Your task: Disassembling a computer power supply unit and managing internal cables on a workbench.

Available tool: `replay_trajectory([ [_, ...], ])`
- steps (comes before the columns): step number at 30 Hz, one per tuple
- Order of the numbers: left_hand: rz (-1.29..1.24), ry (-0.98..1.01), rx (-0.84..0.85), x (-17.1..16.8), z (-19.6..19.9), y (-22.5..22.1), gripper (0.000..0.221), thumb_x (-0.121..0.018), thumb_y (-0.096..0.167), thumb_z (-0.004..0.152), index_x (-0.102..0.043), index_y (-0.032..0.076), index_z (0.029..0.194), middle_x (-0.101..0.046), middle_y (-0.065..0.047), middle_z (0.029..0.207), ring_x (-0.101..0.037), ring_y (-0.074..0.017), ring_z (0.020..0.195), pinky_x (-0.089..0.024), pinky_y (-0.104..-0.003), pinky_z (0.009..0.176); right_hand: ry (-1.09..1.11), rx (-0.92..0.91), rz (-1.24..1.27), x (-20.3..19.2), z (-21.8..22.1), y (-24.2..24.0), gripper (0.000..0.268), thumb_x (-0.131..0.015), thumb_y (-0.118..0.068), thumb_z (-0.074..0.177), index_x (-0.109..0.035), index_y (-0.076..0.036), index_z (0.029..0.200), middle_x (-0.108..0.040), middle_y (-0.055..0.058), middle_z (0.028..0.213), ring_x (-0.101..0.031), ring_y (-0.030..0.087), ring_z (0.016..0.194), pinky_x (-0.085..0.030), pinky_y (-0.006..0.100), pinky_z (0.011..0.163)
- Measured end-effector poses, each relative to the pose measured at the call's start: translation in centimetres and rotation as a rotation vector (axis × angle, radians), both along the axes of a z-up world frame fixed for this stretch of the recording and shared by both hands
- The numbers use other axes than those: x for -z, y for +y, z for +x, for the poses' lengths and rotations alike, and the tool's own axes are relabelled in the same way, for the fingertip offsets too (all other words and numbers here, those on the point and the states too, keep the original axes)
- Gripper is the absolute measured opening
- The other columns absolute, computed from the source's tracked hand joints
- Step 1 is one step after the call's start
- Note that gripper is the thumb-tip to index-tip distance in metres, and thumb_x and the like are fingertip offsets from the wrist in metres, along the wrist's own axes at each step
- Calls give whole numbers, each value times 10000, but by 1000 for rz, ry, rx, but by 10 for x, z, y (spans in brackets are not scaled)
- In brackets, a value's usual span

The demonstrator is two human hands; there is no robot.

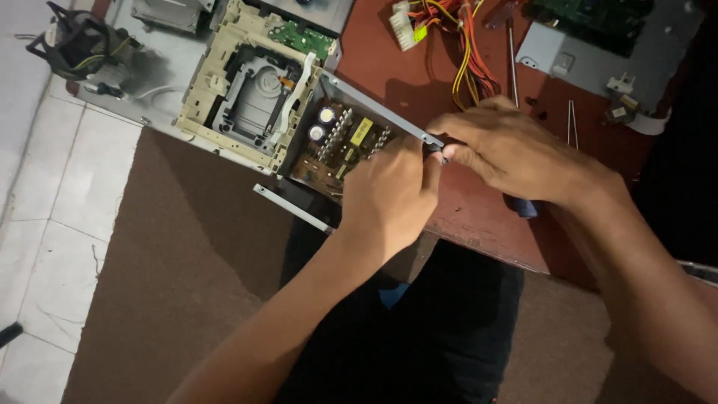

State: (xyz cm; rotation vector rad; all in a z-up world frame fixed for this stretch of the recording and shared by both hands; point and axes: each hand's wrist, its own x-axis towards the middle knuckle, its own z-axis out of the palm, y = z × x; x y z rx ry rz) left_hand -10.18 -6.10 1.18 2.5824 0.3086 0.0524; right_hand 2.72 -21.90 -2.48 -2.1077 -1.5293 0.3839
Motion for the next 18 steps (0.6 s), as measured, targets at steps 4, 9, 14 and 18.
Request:
replay_trajectory([
  [4, -105, 127, -9, -2, 4, 4, 253, -577, 253, 953, -639, 8, 981, -731, -190, 805, -706, -407, 675, -543, -499, 591, 76, 33, -69, -3, 2, 1, 153, -512, -246, 1059, -614, -190, 1157, -676, 14, 767, -614, 192, 688, -395, 424, 992],
  [9, -243, 292, 17, -10, 10, 11, 269, -498, 266, 1006, -638, 37, 987, -714, -146, 734, -707, -349, 640, -536, -463, 599, 60, 41, -145, -5, 6, 1, 179, -480, -323, 1064, -619, -225, 1119, -606, 9, 579, -590, 179, 554, -405, 443, 982],
  [14, -293, 80, 2, -6, 2, 10, 235, -606, 271, 909, -720, 65, 902, -658, -72, 603, -602, -279, 501, -452, -415, 492, -28, -16, -19, -6, 2, -2, 233, -470, -321, 1076, -627, -228, 1221, -598, -36, 575, -624, 132, 549, -400, 467, 1034],
  [18, -343, -138, -48, -11, -1, 5, 203, -705, 231, 844, -721, 31, 877, -717, -115, 675, -648, -280, 508, -507, -374, 496, 135, -10, 173, 5, -1, 0, 258, -522, -235, 1059, -620, -147, 1281, -691, -4, 745, -584, 156, 620, -393, 412, 974],
])
